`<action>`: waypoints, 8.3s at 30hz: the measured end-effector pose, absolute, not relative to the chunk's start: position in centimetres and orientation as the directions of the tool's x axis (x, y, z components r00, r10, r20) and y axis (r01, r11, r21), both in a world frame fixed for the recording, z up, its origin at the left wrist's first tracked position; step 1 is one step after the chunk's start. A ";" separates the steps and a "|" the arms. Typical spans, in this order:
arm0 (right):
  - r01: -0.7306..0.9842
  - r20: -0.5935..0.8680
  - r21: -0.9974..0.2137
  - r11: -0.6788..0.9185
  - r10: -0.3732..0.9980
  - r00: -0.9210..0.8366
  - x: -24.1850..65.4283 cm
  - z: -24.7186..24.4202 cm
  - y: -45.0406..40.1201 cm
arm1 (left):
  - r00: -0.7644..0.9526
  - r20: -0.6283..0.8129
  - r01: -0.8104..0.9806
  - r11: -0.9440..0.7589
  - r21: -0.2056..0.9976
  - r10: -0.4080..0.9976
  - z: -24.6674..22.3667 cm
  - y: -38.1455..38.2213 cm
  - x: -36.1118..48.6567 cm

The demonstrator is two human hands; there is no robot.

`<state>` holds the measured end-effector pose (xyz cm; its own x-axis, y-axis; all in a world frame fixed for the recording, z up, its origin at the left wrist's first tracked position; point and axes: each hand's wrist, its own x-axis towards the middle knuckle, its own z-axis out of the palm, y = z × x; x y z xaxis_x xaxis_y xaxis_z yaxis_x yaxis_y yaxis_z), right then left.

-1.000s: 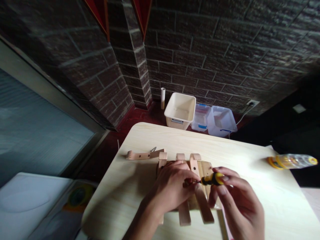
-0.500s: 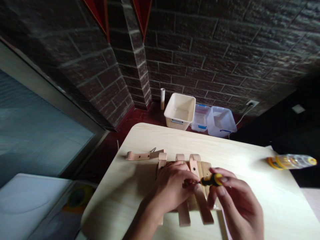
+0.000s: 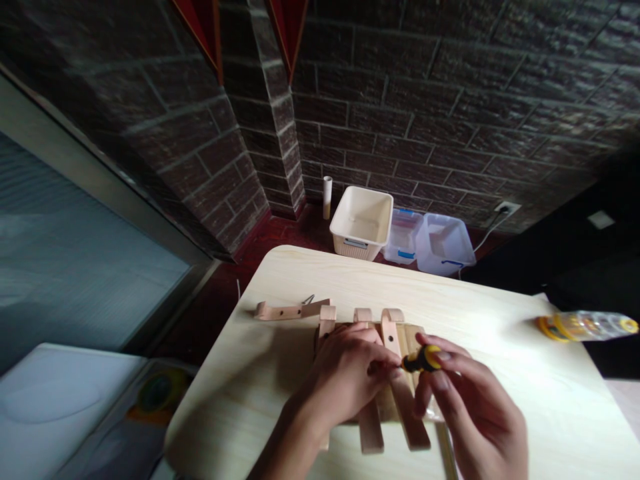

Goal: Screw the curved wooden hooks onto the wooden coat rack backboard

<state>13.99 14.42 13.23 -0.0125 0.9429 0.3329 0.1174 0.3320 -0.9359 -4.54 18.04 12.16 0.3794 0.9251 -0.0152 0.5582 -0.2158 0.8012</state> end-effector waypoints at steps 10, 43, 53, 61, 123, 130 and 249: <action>0.112 0.333 -0.937 0.331 0.943 -0.004 14.1 13.0 14.4 | 0.366 0.046 0.566 -0.262 0.782 0.929 11.8 17.8 -4.4; 0.221 0.376 -0.887 0.406 0.912 -0.164 13.1 15.3 14.5 | 0.453 0.045 0.591 -0.338 0.733 0.890 11.8 18.1 -5.0; 0.258 0.387 -0.865 0.431 0.899 -0.202 13.3 15.6 14.6 | 0.414 0.048 0.591 -0.309 0.745 0.909 11.7 18.1 -4.5; 0.252 0.377 -0.872 0.420 0.904 -0.204 13.4 15.5 14.7 | 0.396 0.089 0.571 -0.321 0.756 0.914 11.5 18.0 -4.5; 0.262 0.398 -0.872 0.413 0.911 -0.112 14.8 14.8 14.2 | 0.347 0.043 0.577 -0.250 0.778 0.937 11.8 17.9 -4.1; 0.237 0.371 -0.894 0.381 0.925 -0.087 14.5 14.9 14.3 | 0.364 0.026 0.568 -0.244 0.786 0.931 11.9 18.0 -4.3; 0.199 0.306 -0.935 0.292 0.951 0.043 13.9 14.5 13.6 | 0.352 -0.014 0.578 -0.206 0.789 0.936 12.0 18.1 -4.1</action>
